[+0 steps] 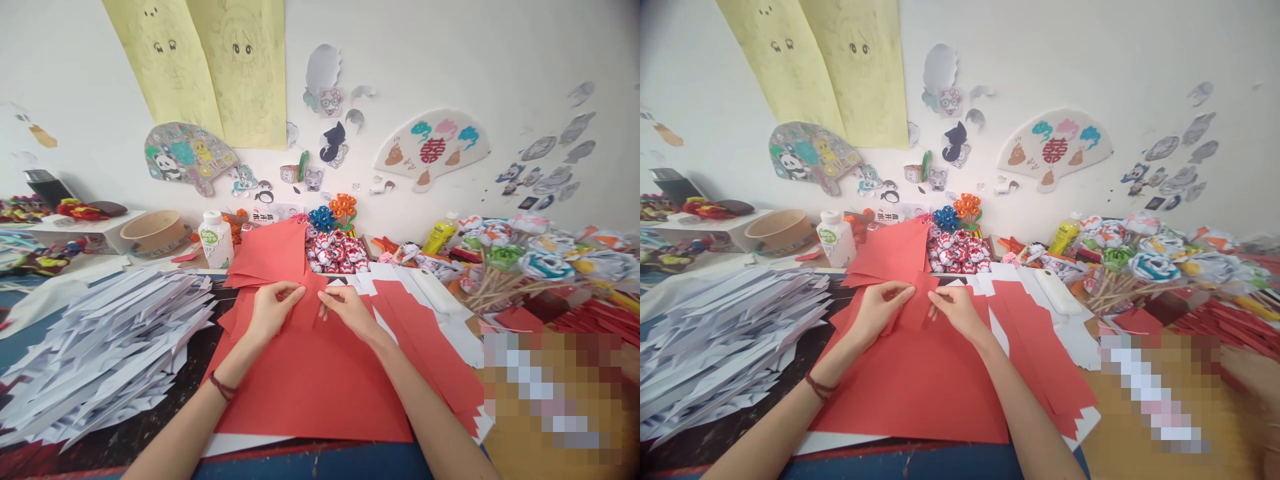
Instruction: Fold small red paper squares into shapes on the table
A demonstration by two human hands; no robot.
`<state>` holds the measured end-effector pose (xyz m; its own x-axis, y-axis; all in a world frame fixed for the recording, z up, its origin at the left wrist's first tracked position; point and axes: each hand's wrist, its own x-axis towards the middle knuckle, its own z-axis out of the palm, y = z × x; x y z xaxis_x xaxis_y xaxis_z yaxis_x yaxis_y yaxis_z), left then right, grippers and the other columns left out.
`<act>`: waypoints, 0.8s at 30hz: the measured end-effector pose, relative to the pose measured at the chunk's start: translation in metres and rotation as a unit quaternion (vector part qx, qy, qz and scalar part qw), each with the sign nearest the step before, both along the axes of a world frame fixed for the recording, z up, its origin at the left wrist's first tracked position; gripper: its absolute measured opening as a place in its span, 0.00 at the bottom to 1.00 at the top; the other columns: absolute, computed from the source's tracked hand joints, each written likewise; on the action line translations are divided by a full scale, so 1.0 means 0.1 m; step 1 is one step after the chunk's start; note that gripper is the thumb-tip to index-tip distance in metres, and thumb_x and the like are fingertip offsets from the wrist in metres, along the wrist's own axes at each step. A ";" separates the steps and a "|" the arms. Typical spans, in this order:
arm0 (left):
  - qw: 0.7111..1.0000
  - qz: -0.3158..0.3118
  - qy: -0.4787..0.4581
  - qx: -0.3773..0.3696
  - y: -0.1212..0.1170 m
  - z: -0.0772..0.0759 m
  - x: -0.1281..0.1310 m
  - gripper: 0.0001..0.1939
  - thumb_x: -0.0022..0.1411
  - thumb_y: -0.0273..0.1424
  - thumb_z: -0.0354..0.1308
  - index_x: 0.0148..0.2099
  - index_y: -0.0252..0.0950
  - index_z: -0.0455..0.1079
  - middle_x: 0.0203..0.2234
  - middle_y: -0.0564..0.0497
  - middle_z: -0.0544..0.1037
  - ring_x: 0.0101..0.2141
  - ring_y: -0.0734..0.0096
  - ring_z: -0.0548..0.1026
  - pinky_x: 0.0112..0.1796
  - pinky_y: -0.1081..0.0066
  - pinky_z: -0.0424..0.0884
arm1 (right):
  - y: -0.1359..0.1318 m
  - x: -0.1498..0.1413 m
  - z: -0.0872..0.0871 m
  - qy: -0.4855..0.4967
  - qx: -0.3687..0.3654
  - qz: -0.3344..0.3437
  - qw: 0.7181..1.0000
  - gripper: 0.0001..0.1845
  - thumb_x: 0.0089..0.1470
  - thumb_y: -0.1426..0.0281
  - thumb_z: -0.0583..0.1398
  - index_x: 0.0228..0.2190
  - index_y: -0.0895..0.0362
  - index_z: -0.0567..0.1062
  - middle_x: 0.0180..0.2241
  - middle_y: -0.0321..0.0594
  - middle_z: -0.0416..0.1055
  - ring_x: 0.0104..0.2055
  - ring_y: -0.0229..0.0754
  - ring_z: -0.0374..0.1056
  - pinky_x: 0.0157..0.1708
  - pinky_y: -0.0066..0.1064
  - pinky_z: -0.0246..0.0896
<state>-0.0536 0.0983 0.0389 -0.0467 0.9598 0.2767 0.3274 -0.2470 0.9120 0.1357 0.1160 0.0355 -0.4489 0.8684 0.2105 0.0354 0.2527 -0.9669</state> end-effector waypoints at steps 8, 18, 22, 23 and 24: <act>1.000 -0.002 -0.015 -0.013 -0.01 0.00 0.00 0.17 0.56 0.43 0.60 0.36 0.32 0.78 0.35 0.44 0.82 0.36 0.60 0.78 0.35 0.71 0.73 | -0.02 0.00 0.02 0.016 0.005 0.018 1.000 0.21 0.57 0.55 0.56 0.23 0.58 0.72 0.23 0.38 0.72 0.26 0.38 0.70 0.31 0.30 0.65; 1.000 -0.002 -0.027 -0.011 -0.02 0.01 0.01 0.17 0.55 0.42 0.61 0.35 0.32 0.78 0.33 0.44 0.82 0.33 0.63 0.78 0.33 0.72 0.72 | -0.03 0.00 0.05 0.009 0.007 0.017 1.000 0.24 0.56 0.52 0.56 0.23 0.58 0.72 0.23 0.39 0.73 0.26 0.39 0.70 0.32 0.30 0.66; 1.000 -0.007 -0.018 -0.016 -0.02 0.02 -0.01 0.17 0.55 0.42 0.60 0.36 0.32 0.77 0.32 0.44 0.81 0.34 0.62 0.78 0.34 0.71 0.72 | -0.03 0.01 0.05 -0.004 0.019 0.008 1.000 0.23 0.57 0.54 0.56 0.22 0.58 0.72 0.22 0.38 0.73 0.25 0.39 0.70 0.31 0.30 0.65; 1.000 -0.012 -0.014 -0.015 -0.01 0.02 -0.01 0.17 0.55 0.42 0.60 0.36 0.32 0.77 0.32 0.44 0.81 0.34 0.62 0.77 0.34 0.71 0.72 | -0.02 0.01 0.05 -0.011 0.023 0.005 1.000 0.23 0.57 0.54 0.56 0.21 0.58 0.72 0.22 0.38 0.73 0.25 0.38 0.70 0.30 0.29 0.64; 1.000 -0.017 -0.010 -0.012 -0.01 0.02 -0.02 0.17 0.55 0.42 0.60 0.36 0.32 0.77 0.32 0.44 0.81 0.34 0.62 0.77 0.35 0.71 0.72 | -0.02 0.01 0.05 -0.018 0.026 0.004 0.999 0.23 0.58 0.54 0.56 0.21 0.58 0.72 0.22 0.38 0.73 0.24 0.38 0.69 0.30 0.29 0.64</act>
<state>-0.0559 0.0975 0.0409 -0.0195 0.9675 0.2520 0.3016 -0.2346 0.9241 0.1369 0.1138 0.0402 -0.4643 0.8529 0.2386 0.0681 0.3030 -0.9505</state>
